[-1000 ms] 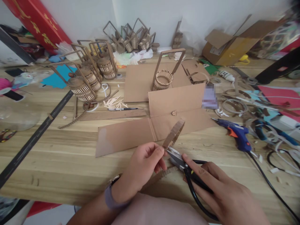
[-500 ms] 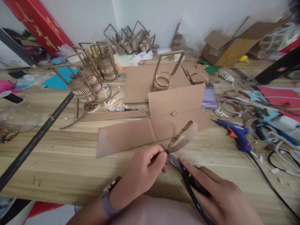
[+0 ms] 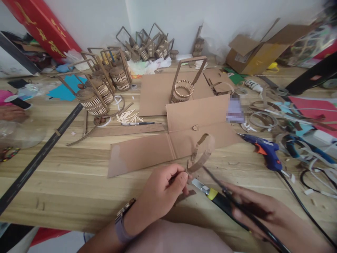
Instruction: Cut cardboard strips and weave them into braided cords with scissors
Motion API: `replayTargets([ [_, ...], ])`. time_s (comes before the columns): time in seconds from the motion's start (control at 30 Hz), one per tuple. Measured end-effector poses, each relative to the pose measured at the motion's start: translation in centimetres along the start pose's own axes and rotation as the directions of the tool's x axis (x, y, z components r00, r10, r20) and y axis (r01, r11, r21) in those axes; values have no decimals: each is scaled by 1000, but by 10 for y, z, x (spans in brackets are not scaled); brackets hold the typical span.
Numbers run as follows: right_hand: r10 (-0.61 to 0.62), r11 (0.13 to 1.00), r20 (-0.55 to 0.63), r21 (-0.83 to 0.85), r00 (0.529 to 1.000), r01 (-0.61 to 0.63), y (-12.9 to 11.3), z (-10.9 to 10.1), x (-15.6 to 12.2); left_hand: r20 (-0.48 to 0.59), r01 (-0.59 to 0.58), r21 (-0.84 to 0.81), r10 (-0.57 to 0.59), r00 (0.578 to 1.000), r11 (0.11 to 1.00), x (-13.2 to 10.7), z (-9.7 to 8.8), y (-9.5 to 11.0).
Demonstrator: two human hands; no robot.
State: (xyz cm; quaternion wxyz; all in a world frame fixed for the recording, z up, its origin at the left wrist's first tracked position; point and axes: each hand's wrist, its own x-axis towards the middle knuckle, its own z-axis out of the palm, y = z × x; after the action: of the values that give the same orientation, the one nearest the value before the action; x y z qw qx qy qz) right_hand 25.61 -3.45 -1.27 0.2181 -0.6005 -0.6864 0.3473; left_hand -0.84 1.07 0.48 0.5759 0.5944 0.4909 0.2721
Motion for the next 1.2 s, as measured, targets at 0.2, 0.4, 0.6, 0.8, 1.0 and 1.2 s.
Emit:
replayTargets([
  [0.2,43,845,-188,-517,981,-136,71,-33,13,-3,9,-62,-9,1000,998,0,2,0],
  [0.4,-184,675,-286,-732,940,-90,52,-18,17,-27,-13,3,13,1000,1000,-1,6,5],
  [0.6,-410,878,-277,-380,869,293,-43,23,17,-21,-104,161,108,994,982,-6,10,9],
  [0.8,-385,917,-328,-236,863,320,-61,42,23,12,-262,333,274,962,906,-9,8,12],
  [1.0,-323,947,-389,-130,863,295,-67,45,22,24,-352,350,367,930,868,-10,10,12],
  [1.2,-307,936,-472,5,827,351,-73,48,26,-46,-473,304,509,860,827,-10,12,8],
])
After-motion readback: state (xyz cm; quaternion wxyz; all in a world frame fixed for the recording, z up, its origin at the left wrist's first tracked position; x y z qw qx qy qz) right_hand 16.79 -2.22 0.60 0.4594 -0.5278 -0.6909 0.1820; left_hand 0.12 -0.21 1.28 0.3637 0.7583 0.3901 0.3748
